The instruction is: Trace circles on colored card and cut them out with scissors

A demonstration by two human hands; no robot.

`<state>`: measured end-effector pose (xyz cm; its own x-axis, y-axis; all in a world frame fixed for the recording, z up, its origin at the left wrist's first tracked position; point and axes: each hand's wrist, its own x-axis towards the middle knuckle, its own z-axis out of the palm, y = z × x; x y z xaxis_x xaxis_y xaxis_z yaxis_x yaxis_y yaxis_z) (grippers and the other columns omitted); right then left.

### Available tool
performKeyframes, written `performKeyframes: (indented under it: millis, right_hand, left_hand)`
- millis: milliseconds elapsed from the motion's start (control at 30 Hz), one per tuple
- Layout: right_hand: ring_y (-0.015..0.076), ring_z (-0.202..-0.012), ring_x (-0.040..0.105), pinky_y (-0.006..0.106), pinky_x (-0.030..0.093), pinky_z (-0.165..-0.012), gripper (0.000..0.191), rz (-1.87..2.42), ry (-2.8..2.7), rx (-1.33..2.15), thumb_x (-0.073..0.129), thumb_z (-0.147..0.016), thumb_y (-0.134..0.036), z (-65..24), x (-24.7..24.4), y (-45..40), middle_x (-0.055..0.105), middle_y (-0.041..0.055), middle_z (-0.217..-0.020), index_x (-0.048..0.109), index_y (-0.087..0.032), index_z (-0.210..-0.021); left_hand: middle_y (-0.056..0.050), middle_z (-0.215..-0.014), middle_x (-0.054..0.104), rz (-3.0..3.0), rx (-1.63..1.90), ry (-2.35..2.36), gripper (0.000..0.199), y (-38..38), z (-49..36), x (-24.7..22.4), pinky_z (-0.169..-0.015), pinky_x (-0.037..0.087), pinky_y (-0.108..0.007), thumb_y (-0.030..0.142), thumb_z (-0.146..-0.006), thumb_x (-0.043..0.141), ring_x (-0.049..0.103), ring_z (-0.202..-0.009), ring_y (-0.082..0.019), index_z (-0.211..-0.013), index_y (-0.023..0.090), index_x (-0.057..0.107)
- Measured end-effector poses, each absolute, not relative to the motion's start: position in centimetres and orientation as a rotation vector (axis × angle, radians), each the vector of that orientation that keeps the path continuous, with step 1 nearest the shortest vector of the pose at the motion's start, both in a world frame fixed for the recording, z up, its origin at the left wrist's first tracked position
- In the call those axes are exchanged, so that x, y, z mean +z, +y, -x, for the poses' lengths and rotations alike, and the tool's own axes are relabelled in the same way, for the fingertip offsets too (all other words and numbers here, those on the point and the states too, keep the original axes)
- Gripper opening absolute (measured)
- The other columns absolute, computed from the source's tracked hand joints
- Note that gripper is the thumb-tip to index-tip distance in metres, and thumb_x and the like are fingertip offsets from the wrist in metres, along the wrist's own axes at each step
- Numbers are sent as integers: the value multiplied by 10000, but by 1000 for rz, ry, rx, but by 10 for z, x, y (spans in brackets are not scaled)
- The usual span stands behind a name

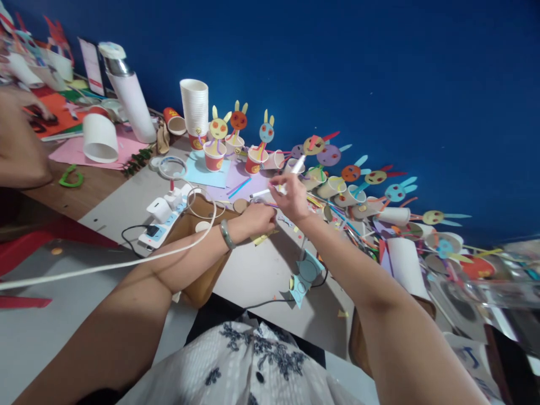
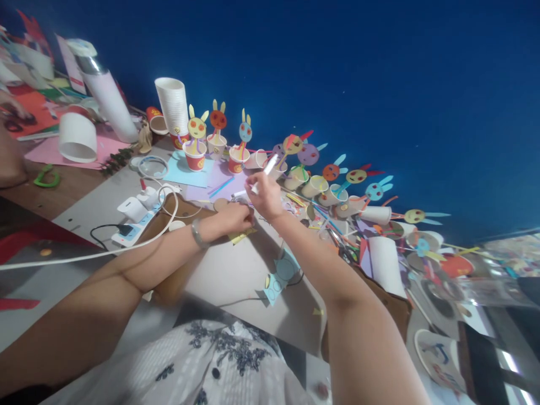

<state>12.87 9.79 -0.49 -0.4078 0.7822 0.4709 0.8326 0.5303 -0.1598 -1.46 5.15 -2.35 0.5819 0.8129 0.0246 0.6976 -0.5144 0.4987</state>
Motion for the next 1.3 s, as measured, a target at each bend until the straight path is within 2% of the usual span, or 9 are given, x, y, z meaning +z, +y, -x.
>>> performKeyframes:
  millis: [100, 233, 433, 600, 767, 900, 1000, 1167, 1300]
  right_hand:
    - [196, -797, 706, 377, 556, -791, 307, 1047, -1875, 152, 717, -904, -322, -147, 4, 67, 751, 19, -899, 430, -264, -995]
    - [186, -796, 735, 380, 584, -764, 442, 984, -1684, 415, 795, -840, -330, -158, 7, 37, 729, -23, -852, 364, -286, -932]
    - [195, -826, 766, 399, 615, -803, 469, 1010, -1625, 536, 813, -831, -395, -159, 2, 21, 742, -21, -847, 366, -285, -917]
    - [176, -698, 750, 353, 615, -726, 281, 1028, -1573, 578, 559, -999, -538, -168, 21, 11, 742, -10, -783, 480, -272, -1041]
    - [141, -454, 590, 280, 487, -468, 515, 1112, -1619, 580, 424, -992, -683, -180, 40, -6, 697, 2, -674, 621, -243, -1174]
    - [133, -450, 538, 290, 450, -454, 401, 1141, -1665, 368, 525, -983, -594, -183, 32, -16, 670, -6, -659, 690, -251, -1109]
    - [152, -488, 605, 310, 498, -487, 280, 1137, -1684, 324, 581, -974, -493, -180, 23, -19, 705, 18, -708, 667, -236, -1046]
    - [193, -565, 709, 300, 544, -511, 194, 1060, -1674, 379, 615, -959, -433, -175, 17, -15, 668, -11, -632, 584, -244, -993]
    - [181, -575, 715, 297, 552, -506, 209, 1110, -1655, 378, 622, -949, -444, -174, 13, -11, 742, 30, -767, 572, -243, -973]
  left_hand:
    - [-102, -941, 740, -2245, 493, 1261, 256, 54, 14, -25, -755, 523, -331, 353, -920, 587, 691, -850, -227, -1022, 142, 691]
    - [-52, -988, 717, -1878, 899, 1072, 351, 55, 13, -27, -711, 501, -265, 425, -874, 677, 657, -819, -158, -1112, 174, 615]
    - [-8, -765, 624, -1821, 1019, 752, 288, 51, 15, -21, -633, 385, -248, 409, -924, 562, 527, -688, -121, -885, 145, 670]
    - [29, -659, 533, -1759, 988, 869, 237, 50, 14, -18, -592, 330, -239, 360, -868, 612, 482, -631, -104, -754, 153, 600]
    - [-5, -754, 668, -1401, 966, 821, 116, 49, 12, -8, -649, 422, -235, 263, -871, 599, 636, -666, -104, -844, 166, 540]
    - [-26, -866, 745, -1094, 929, 764, 174, 48, 14, 5, -651, 428, -230, 244, -888, 595, 697, -684, -108, -1002, 194, 474]
    - [-7, -823, 721, -952, 882, 749, 99, 50, 13, 11, -613, 411, -223, 232, -909, 543, 702, -638, -107, -954, 193, 463]
    - [9, -770, 684, -856, 804, 771, 27, 53, 13, 14, -602, 436, -217, 203, -928, 501, 704, -617, -105, -915, 181, 490]
    - [-11, -827, 714, -845, 803, 747, 48, 52, 15, 14, -629, 470, -231, 228, -944, 518, 715, -638, -116, -939, 181, 506]
